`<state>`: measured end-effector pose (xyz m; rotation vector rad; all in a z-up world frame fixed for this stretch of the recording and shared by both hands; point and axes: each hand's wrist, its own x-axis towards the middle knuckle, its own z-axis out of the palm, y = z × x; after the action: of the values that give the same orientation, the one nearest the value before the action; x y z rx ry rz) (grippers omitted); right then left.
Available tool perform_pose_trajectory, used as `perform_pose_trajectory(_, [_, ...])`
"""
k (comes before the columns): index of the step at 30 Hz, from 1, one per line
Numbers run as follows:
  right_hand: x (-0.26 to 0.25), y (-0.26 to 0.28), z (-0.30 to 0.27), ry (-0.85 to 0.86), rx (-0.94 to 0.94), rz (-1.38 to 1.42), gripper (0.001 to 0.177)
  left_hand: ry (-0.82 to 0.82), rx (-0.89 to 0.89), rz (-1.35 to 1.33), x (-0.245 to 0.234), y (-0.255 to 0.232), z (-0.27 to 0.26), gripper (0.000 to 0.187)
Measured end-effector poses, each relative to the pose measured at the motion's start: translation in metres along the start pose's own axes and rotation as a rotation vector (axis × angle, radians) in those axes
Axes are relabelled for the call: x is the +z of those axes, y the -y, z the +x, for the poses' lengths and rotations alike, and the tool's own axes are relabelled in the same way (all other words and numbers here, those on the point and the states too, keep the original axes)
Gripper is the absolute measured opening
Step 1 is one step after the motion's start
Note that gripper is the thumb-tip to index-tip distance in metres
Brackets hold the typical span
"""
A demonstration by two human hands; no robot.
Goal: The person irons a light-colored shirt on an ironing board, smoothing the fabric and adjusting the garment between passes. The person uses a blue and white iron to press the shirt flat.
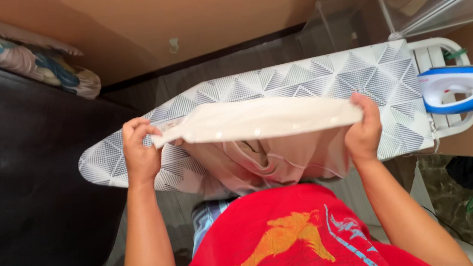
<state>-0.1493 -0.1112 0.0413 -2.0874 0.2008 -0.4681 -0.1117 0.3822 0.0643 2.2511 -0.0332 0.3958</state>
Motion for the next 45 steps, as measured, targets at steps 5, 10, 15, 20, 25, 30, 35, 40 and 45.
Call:
perform_pose_trajectory(5, [0.001,-0.043,-0.047,0.248,-0.102,-0.354,0.046,0.062,-0.173,0.126,0.007,0.029,-0.046,0.017])
perform_pose_trajectory(10, [0.005,-0.053,-0.053,0.26,-0.08,-0.429,0.048,0.227,-0.645,-0.356,0.018,0.021,-0.071,0.05])
perform_pose_trajectory(15, [0.012,-0.033,-0.047,0.141,-0.01,-0.373,0.046,0.212,-0.864,-1.332,0.013,0.029,-0.082,0.06])
perform_pose_trajectory(20, [0.027,-0.037,-0.069,0.331,0.044,-0.493,0.039,-0.164,-0.951,-0.882,0.047,0.025,-0.067,0.073])
perform_pose_trajectory(25, [0.052,-0.029,-0.082,0.749,0.089,-0.444,0.055,-0.358,-0.856,-0.493,0.07,-0.008,-0.05,0.118])
perform_pose_trajectory(30, [0.089,0.03,-0.081,0.696,-0.042,-0.503,0.115,-0.297,-1.273,-1.105,0.108,0.011,-0.033,0.07])
perform_pose_trajectory(35, [0.12,0.034,-0.048,0.727,0.28,-0.437,0.052,-0.284,-1.317,-1.409,0.137,0.009,-0.006,0.038])
perform_pose_trajectory(40, [0.127,0.01,0.061,0.565,0.245,-0.16,0.023,-0.108,-1.09,-1.387,0.144,-0.006,0.076,0.035])
perform_pose_trajectory(45, [0.125,0.019,0.175,0.425,0.322,0.266,0.027,-0.125,-1.182,-1.322,0.128,-0.06,0.155,0.03])
